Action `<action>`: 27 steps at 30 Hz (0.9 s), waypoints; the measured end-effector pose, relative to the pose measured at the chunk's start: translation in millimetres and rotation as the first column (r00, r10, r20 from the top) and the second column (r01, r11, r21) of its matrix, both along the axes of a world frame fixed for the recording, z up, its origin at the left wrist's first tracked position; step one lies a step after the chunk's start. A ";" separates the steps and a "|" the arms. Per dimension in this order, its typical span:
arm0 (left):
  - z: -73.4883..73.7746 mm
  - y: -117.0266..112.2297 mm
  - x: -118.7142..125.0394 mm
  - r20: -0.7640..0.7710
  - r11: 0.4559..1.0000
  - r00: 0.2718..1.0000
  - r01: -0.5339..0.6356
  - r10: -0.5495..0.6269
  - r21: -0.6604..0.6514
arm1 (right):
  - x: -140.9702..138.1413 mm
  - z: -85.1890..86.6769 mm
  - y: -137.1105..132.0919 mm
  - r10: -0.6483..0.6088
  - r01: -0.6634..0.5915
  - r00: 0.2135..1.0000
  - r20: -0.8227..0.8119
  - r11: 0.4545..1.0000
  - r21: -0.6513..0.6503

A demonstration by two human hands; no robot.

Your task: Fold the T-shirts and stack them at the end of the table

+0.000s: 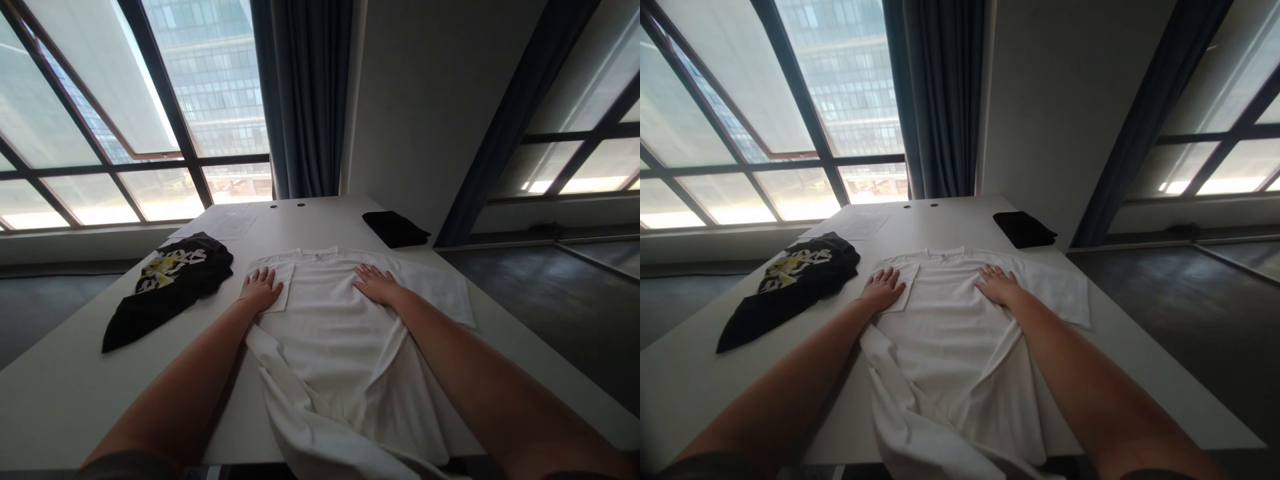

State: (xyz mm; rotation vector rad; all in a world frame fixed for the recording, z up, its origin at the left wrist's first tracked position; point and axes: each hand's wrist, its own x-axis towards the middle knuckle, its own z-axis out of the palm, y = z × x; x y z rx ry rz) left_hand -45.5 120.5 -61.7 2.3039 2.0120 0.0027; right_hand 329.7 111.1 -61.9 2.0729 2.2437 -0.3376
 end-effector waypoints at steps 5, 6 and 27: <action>4.7 6.6 -3.0 -0.013 0.997 0.997 0.076 -0.076 0.032 | -3.1 -6.6 3.3 -0.007 0.007 1.000 -0.004 0.998 0.064; 5.7 3.7 -3.7 -0.024 0.992 0.993 0.116 -0.115 0.057 | -0.9 -7.2 1.9 0.009 -0.008 1.000 -0.010 0.997 0.072; 3.4 -85.8 17.0 -0.027 0.921 0.920 0.390 -0.390 -0.009 | 109.5 -14.3 10.0 -0.460 0.458 0.888 0.010 0.887 0.063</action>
